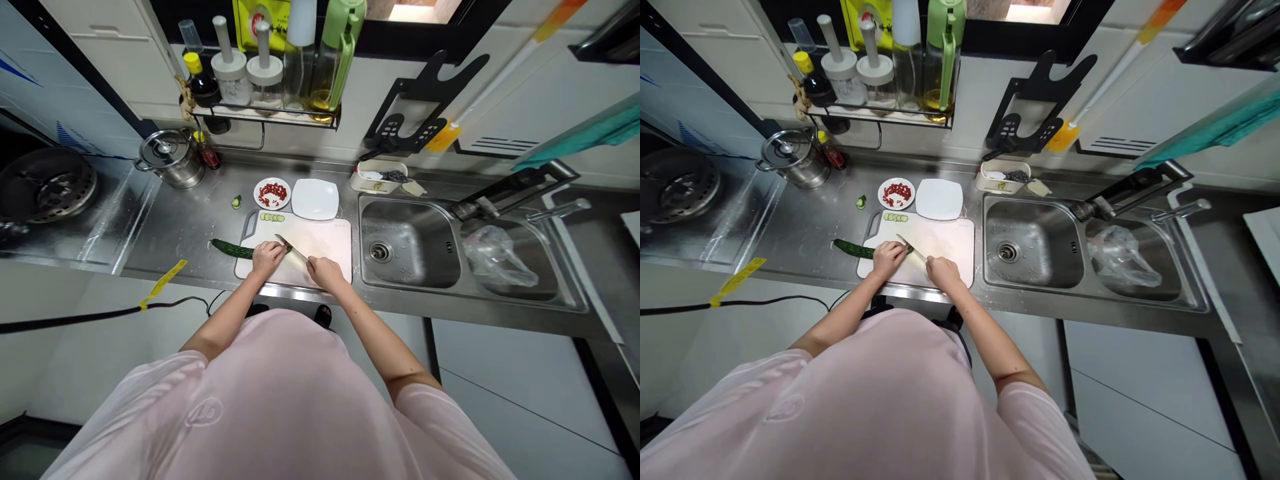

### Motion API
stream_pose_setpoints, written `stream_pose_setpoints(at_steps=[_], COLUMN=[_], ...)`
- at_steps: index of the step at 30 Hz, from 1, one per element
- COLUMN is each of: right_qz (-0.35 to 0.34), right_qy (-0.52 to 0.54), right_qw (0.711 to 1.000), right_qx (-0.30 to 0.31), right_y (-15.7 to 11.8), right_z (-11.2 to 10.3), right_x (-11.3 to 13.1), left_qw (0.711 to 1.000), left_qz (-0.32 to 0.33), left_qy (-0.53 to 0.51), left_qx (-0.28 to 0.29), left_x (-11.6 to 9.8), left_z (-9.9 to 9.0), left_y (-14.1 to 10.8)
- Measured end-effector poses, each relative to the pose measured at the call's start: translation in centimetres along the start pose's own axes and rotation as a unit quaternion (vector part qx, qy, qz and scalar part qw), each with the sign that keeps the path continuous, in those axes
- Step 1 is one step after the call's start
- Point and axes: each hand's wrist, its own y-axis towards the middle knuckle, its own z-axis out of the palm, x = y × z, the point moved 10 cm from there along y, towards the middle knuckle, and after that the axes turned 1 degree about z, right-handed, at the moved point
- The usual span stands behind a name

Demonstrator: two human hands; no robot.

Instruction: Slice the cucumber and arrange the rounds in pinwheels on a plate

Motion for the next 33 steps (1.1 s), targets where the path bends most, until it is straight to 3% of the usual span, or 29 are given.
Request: stream_pose_setpoints(at_steps=[15, 33], right_qz=[-0.016, -0.034], right_qy=[-0.008, 0.015], right_qw=[0.999, 0.999], right_qx=[0.036, 0.024], right_y=[-1.4, 1.6], right_z=[0.5, -0.8], right_x=[-1.1, 1.0], left_qw=[1.000, 1.000], left_qz=[-0.005, -0.010], left_qy=[0.002, -0.002], left_qx=[0.006, 0.020], left_x=[0.2, 0.2], left_z=[0.2, 0.2], left_y=[0.1, 0.2])
